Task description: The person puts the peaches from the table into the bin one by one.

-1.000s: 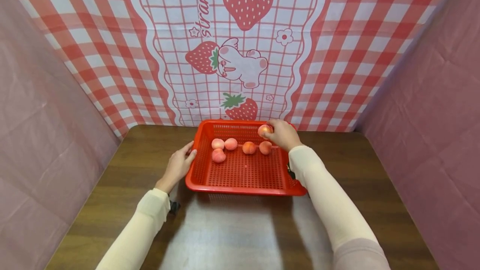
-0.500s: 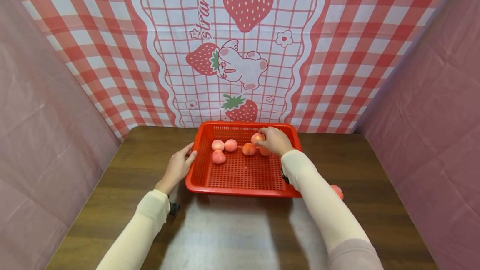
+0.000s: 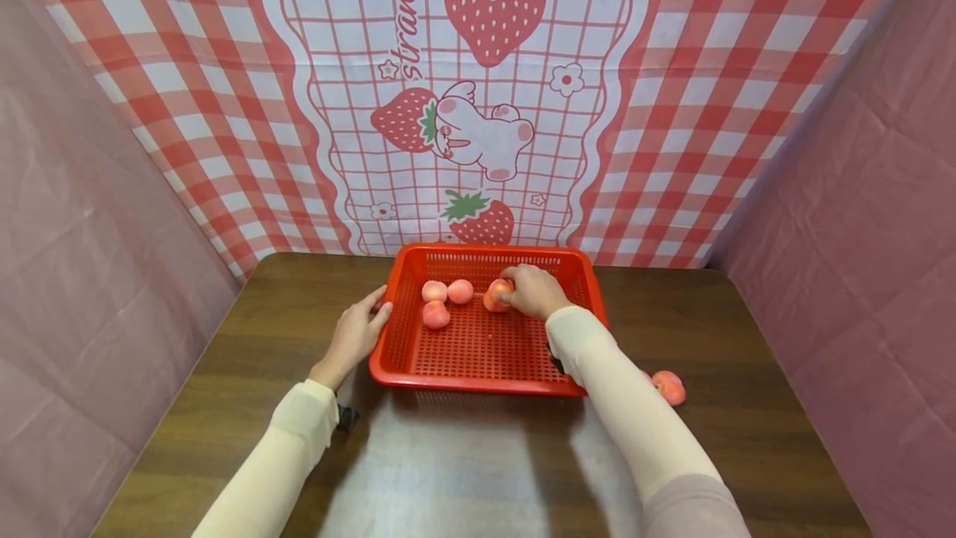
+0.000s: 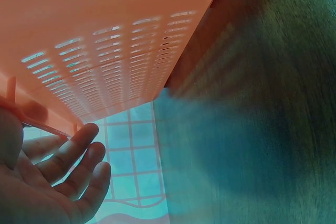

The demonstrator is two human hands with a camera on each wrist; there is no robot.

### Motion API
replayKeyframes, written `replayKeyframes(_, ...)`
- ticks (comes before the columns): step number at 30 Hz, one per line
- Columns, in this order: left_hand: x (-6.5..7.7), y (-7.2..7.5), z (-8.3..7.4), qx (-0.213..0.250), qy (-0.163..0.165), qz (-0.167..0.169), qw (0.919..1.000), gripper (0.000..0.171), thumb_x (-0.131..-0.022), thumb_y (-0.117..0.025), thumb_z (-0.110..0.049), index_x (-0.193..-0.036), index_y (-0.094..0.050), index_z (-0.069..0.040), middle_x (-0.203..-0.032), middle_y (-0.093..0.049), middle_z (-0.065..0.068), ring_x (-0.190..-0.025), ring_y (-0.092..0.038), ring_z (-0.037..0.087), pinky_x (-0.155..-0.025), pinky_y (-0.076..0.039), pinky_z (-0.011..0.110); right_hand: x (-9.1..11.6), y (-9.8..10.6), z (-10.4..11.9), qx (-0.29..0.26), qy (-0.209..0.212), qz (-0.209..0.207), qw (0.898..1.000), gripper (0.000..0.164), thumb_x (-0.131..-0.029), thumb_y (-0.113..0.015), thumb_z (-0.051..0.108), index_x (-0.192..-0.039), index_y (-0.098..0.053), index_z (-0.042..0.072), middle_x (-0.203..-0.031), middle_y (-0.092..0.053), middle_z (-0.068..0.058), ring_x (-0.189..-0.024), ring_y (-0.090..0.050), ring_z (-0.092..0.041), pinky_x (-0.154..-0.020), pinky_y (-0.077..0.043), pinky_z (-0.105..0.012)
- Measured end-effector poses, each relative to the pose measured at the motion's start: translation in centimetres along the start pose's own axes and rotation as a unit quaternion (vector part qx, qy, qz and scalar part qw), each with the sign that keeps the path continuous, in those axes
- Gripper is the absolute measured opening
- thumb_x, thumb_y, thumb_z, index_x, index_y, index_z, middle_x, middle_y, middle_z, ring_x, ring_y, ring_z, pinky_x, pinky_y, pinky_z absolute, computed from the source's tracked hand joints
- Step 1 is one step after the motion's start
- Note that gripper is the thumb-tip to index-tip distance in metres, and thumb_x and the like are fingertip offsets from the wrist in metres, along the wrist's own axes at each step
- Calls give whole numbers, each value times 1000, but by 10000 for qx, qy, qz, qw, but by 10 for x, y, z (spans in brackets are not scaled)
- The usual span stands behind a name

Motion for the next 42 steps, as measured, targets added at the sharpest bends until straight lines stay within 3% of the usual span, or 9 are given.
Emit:
replayKeyframes(13, -1, -1, 1, 16, -18, -29, 10000, 45, -98, -56, -24, -138, -54, -6, -114, -70, 17, -109, -63, 36, -97, -46, 50, -9, -21, 11, 171, 7, 194, 9997, 42, -89, -71, 28, -125, -65, 8, -116, -68, -10, -101, -62, -24, -94, -49, -45)
replayKeyframes(25, 0, 0, 1, 52, -21, -17, 10000, 44, -98, -56, -24, -138, -54, -6, -114, -70, 17, -110, -63, 35, -98, -46, 50, -14, -40, 14, 298, 98, 302, 9991, 43, -87, -72, 35, -123, -67, 11, -119, -69, -9, -106, -63, -25, -97, -48, -47)
replayKeyframes(42, 0, -1, 2, 116, 3, -1, 9999, 45, -98, -57, -24, -138, -54, -6, -114, -70, 17, -110, -62, 36, -98, -46, 50, -12, -52, 22, 408, 226, 530, 9975, 45, -88, -72, 27, -130, -63, 11, -122, -68, -9, -107, -62, -24, -95, -49, -45)
Point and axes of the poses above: each hand's wrist, its own x-axis away from the middle knuckle, its own y-axis out of the back of the hand, z = x × y, the point moved 8 cm from there along -x, towards the middle knuckle
